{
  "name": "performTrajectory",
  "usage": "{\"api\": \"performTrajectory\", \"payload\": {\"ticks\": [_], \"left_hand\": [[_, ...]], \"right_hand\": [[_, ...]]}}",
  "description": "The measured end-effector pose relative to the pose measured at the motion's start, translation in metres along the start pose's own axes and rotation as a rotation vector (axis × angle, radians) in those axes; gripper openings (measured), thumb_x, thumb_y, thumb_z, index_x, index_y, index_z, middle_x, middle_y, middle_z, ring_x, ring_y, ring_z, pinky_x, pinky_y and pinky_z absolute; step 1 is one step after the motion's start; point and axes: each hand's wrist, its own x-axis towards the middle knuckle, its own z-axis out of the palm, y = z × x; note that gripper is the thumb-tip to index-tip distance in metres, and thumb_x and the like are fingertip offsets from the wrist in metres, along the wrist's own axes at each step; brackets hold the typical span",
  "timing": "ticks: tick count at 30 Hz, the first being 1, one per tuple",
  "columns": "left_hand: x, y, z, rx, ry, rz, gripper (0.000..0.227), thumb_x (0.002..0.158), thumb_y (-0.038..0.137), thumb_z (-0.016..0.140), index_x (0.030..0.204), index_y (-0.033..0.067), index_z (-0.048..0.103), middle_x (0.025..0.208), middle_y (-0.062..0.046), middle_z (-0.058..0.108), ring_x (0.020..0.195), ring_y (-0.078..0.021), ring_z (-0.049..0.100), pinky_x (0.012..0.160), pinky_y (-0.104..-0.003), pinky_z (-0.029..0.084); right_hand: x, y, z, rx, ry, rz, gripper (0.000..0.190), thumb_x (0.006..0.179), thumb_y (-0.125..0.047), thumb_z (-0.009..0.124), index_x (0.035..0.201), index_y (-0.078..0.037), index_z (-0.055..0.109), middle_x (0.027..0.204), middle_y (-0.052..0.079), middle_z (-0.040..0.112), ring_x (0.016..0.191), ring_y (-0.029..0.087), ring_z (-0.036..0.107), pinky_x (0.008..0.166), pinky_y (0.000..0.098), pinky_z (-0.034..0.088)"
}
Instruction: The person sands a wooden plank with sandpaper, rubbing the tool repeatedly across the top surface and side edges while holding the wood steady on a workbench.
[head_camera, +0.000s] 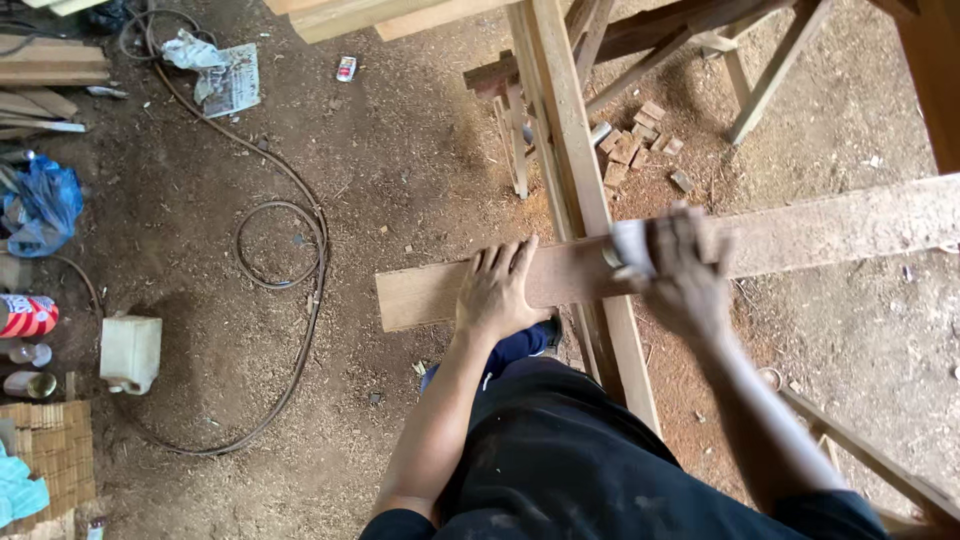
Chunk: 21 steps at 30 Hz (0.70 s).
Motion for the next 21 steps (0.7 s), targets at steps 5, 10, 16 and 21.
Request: {"api": "performTrajectory", "payload": {"ticks": [5, 10, 16, 21], "left_hand": [[-0.001, -0.003, 0.008, 0.0, 0.075, 0.042, 0.117, 0.057, 0.061, 0.09, 0.148, 0.0042, 0.042, 0.135, -0.014, 0.056, 0.122, -0.0311, 0.055, 0.112, -0.049, 0.04], [-0.004, -0.003, 0.021, 0.016, 0.159, 0.082, 0.109, 0.062, 0.063, 0.086, 0.146, 0.0086, 0.046, 0.136, -0.013, 0.058, 0.126, -0.0308, 0.055, 0.112, -0.053, 0.039], [0.002, -0.008, 0.011, -0.264, 0.338, 0.217, 0.105, 0.078, 0.08, 0.059, 0.15, 0.0058, 0.041, 0.146, -0.019, 0.054, 0.136, -0.0317, 0.053, 0.117, -0.054, 0.041], [0.021, 0.011, 0.021, -1.101, 0.22, -0.045, 0.08, 0.093, 0.07, 0.047, 0.146, 0.0098, 0.054, 0.112, -0.01, 0.081, 0.058, -0.0162, 0.068, 0.057, -0.034, 0.065]], "right_hand": [[0.006, 0.014, 0.044, 0.006, 0.384, -0.274, 0.061, 0.1, -0.023, 0.052, 0.155, -0.011, 0.028, 0.143, 0.018, 0.056, 0.133, 0.032, 0.051, 0.101, 0.0641, 0.046], [0.008, -0.026, 0.066, 1.094, 0.248, -0.266, 0.061, 0.102, 0.001, 0.046, 0.157, 0.001, 0.021, 0.14, 0.019, 0.059, 0.117, 0.029, 0.068, 0.083, 0.0314, 0.058], [0.018, -0.045, 0.026, 2.056, -0.004, 0.264, 0.034, 0.1, 0.011, 0.039, 0.129, -0.003, 0.051, 0.131, 0.019, 0.063, 0.111, 0.024, 0.074, 0.092, 0.0367, 0.062], [0.027, -0.039, 0.032, 1.66, 0.077, -0.138, 0.019, 0.106, 0.016, 0.05, 0.107, 0.0, 0.06, 0.129, 0.022, 0.063, 0.101, 0.018, 0.068, 0.093, 0.0346, 0.061]]}}
